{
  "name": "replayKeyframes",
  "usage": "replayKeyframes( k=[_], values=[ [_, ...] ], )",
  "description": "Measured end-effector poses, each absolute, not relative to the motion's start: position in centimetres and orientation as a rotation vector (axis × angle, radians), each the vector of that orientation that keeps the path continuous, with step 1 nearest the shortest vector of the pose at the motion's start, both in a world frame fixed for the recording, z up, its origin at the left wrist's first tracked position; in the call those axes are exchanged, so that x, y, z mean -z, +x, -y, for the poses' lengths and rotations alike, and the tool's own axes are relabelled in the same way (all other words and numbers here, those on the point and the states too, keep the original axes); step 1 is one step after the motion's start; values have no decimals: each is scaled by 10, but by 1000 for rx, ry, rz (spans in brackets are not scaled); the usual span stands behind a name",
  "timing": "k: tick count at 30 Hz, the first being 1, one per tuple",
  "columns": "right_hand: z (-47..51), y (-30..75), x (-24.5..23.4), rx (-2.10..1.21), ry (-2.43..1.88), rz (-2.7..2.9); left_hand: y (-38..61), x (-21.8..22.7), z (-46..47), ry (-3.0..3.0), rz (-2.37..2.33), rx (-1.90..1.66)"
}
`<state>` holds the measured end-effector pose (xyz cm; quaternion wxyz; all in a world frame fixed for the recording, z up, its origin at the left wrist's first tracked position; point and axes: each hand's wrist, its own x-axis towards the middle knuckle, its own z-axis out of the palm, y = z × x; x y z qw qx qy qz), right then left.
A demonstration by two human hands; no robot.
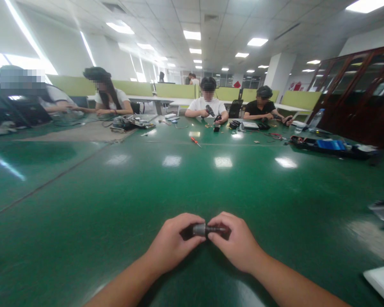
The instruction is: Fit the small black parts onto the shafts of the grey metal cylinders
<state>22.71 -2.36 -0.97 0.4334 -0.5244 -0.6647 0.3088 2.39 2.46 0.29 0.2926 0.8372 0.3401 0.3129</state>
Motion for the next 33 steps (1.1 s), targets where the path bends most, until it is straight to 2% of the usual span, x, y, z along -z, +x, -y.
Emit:
replayKeyframes(
  k=[33],
  values=[
    [23,230,7,-796,-1326,1694,23,1,-22,2250,-855,-957]
  ],
)
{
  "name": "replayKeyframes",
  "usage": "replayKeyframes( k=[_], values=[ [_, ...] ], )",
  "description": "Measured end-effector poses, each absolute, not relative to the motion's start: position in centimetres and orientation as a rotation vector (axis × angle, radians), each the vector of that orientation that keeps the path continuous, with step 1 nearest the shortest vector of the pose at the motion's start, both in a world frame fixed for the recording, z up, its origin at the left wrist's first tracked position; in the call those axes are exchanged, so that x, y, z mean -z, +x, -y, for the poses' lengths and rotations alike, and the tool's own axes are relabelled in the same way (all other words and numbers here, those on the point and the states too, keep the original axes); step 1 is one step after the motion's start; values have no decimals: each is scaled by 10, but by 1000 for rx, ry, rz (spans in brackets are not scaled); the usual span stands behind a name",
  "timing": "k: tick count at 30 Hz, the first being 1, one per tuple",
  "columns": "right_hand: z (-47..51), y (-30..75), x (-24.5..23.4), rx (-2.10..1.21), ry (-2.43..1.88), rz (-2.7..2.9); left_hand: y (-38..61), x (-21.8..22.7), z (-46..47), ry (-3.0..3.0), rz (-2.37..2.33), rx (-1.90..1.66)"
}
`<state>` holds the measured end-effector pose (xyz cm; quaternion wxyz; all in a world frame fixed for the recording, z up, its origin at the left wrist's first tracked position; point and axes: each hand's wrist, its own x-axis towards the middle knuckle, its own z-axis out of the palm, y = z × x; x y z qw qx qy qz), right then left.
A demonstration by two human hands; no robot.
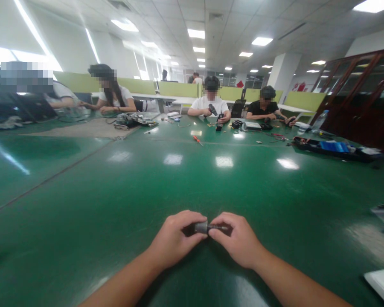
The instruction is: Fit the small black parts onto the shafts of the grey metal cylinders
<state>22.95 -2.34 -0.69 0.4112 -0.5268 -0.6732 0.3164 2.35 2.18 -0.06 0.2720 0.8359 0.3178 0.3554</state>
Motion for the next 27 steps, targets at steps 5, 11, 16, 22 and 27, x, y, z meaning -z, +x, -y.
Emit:
replayKeyframes(
  k=[5,11,16,22,27],
  values=[
    [23,230,6,-790,-1331,1703,23,1,-22,2261,-854,-957],
    [25,231,5,-798,-1323,1696,23,2,-22,2258,-851,-973],
    [25,231,5,-799,-1328,1696,23,-1,-22,2267,-851,-973],
    [25,231,4,-785,-1321,1702,23,-1,-21,2267,-840,-987],
    [24,232,6,-797,-1329,1694,23,-1,-21,2274,-845,-987]
  ],
)
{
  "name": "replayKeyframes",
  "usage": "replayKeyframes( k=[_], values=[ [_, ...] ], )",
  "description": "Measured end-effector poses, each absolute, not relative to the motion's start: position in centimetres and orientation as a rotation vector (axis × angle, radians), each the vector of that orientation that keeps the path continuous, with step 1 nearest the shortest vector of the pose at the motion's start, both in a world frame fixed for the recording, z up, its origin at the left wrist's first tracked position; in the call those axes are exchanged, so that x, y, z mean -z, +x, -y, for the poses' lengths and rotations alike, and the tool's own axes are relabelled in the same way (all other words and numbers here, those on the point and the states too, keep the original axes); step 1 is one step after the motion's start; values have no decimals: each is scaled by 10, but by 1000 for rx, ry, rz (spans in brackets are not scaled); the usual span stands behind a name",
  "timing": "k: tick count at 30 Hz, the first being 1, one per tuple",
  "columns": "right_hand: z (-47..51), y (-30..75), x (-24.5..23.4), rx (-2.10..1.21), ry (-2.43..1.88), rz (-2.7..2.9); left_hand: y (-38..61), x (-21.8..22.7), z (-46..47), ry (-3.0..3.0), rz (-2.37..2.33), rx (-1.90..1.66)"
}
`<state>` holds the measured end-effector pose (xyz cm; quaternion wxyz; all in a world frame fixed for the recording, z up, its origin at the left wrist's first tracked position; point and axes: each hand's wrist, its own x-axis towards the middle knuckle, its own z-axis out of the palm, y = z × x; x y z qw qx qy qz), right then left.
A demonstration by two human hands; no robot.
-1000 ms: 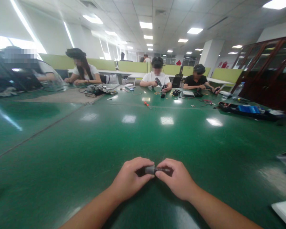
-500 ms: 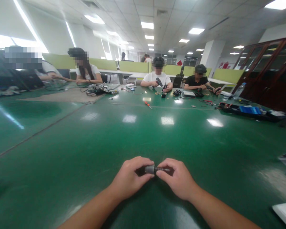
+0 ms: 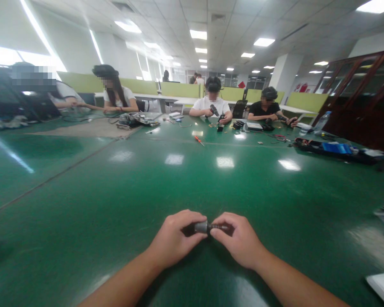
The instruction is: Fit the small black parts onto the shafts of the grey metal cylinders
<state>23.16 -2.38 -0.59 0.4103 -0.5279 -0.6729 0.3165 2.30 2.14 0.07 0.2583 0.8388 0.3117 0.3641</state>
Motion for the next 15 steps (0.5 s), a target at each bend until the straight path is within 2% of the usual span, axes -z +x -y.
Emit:
replayKeyframes(
  k=[15],
  values=[
    [24,231,8,-785,-1323,1689,22,-1,-21,2269,-852,-982]
  ],
)
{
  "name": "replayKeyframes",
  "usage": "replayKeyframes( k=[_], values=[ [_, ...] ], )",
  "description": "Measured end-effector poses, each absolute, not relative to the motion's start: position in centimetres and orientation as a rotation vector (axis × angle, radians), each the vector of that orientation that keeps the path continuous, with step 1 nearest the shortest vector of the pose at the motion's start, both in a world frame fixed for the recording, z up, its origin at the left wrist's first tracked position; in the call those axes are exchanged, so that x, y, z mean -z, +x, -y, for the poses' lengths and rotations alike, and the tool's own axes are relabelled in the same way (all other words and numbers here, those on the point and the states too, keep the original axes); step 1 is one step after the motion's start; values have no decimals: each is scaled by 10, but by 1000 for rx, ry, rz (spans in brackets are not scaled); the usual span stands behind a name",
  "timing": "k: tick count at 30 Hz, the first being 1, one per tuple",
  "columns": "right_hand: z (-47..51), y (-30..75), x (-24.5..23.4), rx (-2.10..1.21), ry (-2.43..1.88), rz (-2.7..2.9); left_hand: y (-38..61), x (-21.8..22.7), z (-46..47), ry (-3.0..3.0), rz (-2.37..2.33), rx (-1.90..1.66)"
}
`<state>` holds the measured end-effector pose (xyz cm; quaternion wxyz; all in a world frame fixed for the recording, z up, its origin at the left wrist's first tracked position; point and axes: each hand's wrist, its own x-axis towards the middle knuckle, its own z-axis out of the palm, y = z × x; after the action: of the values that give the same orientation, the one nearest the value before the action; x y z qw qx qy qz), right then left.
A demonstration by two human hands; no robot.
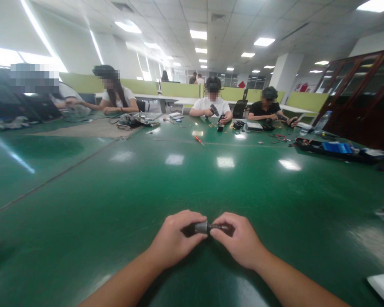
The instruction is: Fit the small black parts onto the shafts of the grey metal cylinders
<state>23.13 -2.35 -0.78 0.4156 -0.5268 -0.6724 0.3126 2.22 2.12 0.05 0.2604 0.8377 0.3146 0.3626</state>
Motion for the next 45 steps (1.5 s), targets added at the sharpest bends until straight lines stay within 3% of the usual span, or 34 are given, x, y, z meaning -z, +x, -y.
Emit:
replayKeyframes(
  k=[45],
  values=[
    [23,232,9,-779,-1345,1655,21,1,-21,2266,-905,-1014]
  ],
)
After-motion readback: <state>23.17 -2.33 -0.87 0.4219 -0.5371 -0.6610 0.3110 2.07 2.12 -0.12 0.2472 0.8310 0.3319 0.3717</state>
